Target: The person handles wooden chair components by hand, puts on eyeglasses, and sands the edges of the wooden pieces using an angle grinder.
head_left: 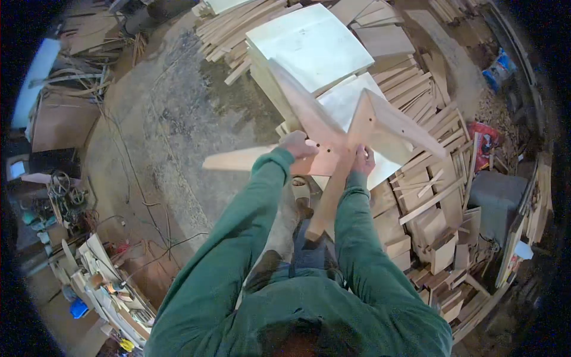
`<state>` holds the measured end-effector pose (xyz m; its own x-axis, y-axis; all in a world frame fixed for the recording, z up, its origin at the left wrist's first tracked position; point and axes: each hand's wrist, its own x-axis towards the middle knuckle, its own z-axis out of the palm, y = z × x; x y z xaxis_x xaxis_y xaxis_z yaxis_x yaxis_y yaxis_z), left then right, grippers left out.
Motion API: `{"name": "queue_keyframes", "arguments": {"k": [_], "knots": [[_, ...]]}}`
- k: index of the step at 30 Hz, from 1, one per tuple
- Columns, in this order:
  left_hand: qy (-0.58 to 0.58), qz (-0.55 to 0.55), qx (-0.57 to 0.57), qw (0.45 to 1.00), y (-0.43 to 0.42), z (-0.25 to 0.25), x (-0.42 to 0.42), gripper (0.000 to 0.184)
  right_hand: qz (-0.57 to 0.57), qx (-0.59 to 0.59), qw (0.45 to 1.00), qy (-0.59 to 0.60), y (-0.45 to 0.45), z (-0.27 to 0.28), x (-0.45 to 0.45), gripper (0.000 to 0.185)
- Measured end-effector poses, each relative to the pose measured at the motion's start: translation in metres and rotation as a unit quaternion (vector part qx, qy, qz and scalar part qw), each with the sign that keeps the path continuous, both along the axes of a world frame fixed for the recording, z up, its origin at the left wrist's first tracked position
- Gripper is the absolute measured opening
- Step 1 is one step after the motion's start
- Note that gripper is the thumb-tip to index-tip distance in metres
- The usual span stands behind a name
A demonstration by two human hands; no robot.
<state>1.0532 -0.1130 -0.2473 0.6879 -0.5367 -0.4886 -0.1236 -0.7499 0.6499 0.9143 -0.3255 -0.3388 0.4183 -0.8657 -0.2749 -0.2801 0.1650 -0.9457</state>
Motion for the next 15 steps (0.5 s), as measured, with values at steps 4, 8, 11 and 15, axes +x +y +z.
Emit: {"name": "queue_keyframes", "arguments": {"k": [4,8,11,15], "knots": [[0.063,-0.087,0.067,0.992,-0.044,-0.003,0.037,0.05,-0.076,0.021,0.997,-0.011,-0.004,-0.008,0.006,0.049],[-0.098,-0.14,0.057,0.984,-0.072,-0.043,0.055,0.053,-0.14,0.049,0.989,0.017,-0.01,-0.003,0.026,0.043],[-0.114,-0.203,0.044,0.972,-0.074,-0.012,0.066,0.06,-0.084,0.036,0.993,0.07,-0.019,-0.008,0.032,0.04],[-0.3,-0.053,-0.145,0.941,-0.014,0.027,0.028,0.051,0.225,-0.161,0.942,0.188,-0.056,0.01,-0.017,0.037]]}}
